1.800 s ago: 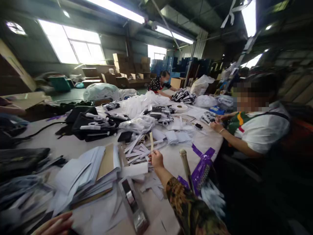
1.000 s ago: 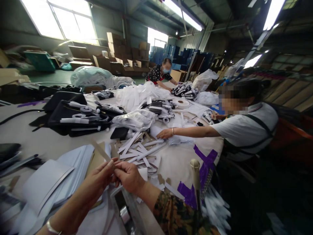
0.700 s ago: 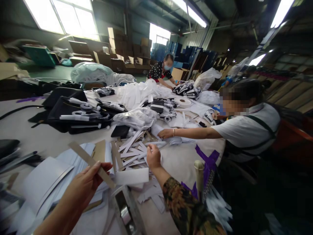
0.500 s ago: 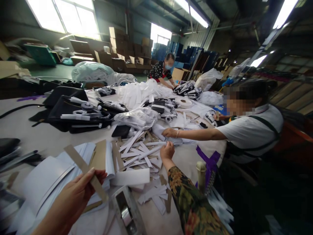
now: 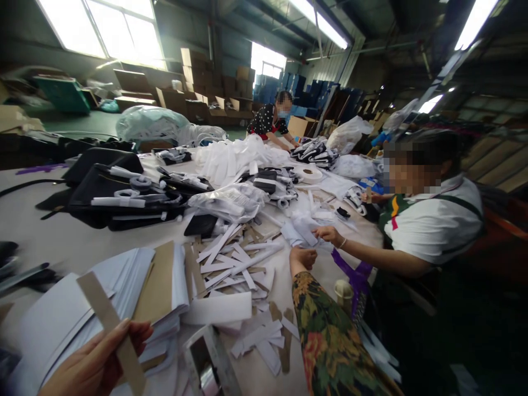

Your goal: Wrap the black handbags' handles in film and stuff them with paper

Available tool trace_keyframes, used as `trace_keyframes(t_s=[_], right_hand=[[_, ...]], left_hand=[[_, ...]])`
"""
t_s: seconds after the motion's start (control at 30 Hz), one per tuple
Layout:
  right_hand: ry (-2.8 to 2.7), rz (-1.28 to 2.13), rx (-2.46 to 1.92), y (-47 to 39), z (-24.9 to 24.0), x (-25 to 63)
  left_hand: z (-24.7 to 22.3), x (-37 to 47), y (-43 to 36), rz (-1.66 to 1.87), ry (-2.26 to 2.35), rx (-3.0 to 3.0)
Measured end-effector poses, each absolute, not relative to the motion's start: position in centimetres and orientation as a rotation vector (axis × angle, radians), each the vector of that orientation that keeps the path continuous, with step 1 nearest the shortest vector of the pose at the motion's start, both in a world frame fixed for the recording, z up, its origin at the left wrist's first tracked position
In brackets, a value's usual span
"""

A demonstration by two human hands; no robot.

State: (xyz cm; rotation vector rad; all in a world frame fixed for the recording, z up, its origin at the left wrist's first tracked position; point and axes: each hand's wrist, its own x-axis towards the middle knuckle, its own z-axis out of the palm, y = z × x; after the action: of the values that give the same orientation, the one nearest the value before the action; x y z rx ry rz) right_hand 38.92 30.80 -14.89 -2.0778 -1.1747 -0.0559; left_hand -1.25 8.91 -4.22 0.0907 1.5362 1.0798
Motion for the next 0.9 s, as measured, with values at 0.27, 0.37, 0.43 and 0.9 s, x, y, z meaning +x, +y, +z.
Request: trace_keyframes(t_s=[0.27,0.37,0.43,0.9], right_hand=[[-0.834,0.209,-2.163,29.2,-14.9,37.9],[-0.732,0.279,-2.137,28.8,-14.3,37.4],[-0.697,0.329,-2.103,28.7,-13.6,36.8],[-1.444,1.871,-0.843,10.8,-3.7,20.9]], left_hand=[[-4.8,-1.6,8.9,1.064,1.534,0.091],[-4.0,-1.5,8.9,1.070,1.542,0.100],[-3.8,-1.4,8.9,1.075,1.549,0.139],[-1.4,5.2,7.4,1.120,1.265,0.605]])
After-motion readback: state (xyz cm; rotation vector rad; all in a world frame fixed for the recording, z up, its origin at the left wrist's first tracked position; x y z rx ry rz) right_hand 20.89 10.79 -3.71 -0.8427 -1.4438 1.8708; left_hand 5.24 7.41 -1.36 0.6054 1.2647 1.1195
